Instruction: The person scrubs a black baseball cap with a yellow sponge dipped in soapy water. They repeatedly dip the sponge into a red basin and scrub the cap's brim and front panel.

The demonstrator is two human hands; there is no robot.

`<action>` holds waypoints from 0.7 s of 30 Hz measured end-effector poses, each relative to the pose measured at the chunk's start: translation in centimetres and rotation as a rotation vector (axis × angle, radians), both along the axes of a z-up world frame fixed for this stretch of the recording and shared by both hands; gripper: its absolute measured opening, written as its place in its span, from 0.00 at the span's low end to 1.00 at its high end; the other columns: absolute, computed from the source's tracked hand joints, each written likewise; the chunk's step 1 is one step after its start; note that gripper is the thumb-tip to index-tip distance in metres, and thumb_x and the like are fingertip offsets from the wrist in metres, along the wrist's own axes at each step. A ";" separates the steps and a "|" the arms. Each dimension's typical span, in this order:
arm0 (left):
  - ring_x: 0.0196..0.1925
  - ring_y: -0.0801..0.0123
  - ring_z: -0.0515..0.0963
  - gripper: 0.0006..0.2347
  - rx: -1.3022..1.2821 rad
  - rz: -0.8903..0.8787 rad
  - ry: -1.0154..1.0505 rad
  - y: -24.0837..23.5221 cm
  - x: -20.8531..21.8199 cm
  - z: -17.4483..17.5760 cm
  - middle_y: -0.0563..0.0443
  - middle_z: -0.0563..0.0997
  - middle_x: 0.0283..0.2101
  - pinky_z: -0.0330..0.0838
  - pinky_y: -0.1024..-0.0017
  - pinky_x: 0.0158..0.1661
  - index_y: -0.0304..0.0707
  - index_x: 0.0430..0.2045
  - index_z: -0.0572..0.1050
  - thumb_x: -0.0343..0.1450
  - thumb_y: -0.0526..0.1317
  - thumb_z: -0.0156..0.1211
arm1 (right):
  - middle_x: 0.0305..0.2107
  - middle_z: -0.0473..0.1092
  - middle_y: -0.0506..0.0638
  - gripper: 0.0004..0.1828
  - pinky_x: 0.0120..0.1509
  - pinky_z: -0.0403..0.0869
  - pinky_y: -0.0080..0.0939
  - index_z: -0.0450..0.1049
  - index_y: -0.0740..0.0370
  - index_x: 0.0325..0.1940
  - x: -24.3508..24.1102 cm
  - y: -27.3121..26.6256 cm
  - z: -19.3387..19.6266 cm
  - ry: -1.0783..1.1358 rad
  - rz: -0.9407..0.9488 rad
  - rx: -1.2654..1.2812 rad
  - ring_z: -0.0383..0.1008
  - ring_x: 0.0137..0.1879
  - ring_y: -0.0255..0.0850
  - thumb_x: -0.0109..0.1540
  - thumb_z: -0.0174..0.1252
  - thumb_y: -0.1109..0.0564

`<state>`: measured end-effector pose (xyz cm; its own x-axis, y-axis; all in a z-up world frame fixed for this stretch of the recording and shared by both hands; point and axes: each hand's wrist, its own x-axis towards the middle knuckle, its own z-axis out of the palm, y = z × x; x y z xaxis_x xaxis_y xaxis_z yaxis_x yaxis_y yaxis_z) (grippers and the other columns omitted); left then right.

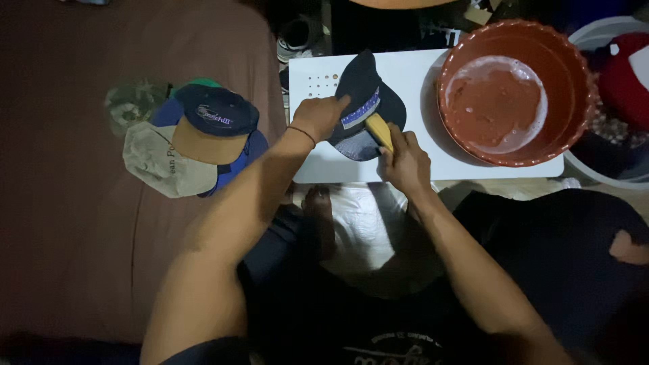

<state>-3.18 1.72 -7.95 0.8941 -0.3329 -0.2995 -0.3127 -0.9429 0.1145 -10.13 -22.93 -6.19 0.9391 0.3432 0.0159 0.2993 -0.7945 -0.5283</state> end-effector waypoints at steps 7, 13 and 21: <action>0.68 0.48 0.60 0.31 0.269 0.029 -0.148 -3.9 -3.5 8.2 0.41 0.61 0.68 0.57 0.49 0.62 0.50 0.71 0.41 0.75 0.35 0.50 | 0.40 0.64 0.58 0.27 0.43 0.74 0.67 0.61 0.55 0.66 0.1 -0.4 0.1 -0.016 0.004 0.025 0.74 0.40 0.66 0.63 0.53 0.49; 0.71 0.43 0.52 0.33 0.390 -0.053 -0.339 -4.2 -4.2 6.4 0.41 0.53 0.71 0.48 0.42 0.63 0.58 0.71 0.36 0.76 0.42 0.51 | 0.40 0.66 0.58 0.24 0.46 0.73 0.65 0.64 0.57 0.64 0.5 -1.4 0.0 0.010 0.015 0.052 0.74 0.43 0.66 0.66 0.49 0.45; 0.67 0.48 0.59 0.29 0.345 -0.117 -0.514 -4.8 -5.3 6.4 0.41 0.58 0.67 0.52 0.44 0.63 0.53 0.70 0.46 0.75 0.39 0.52 | 0.41 0.68 0.61 0.28 0.49 0.72 0.66 0.64 0.57 0.66 0.3 -1.9 -0.1 0.126 -0.067 0.051 0.72 0.47 0.65 0.62 0.54 0.49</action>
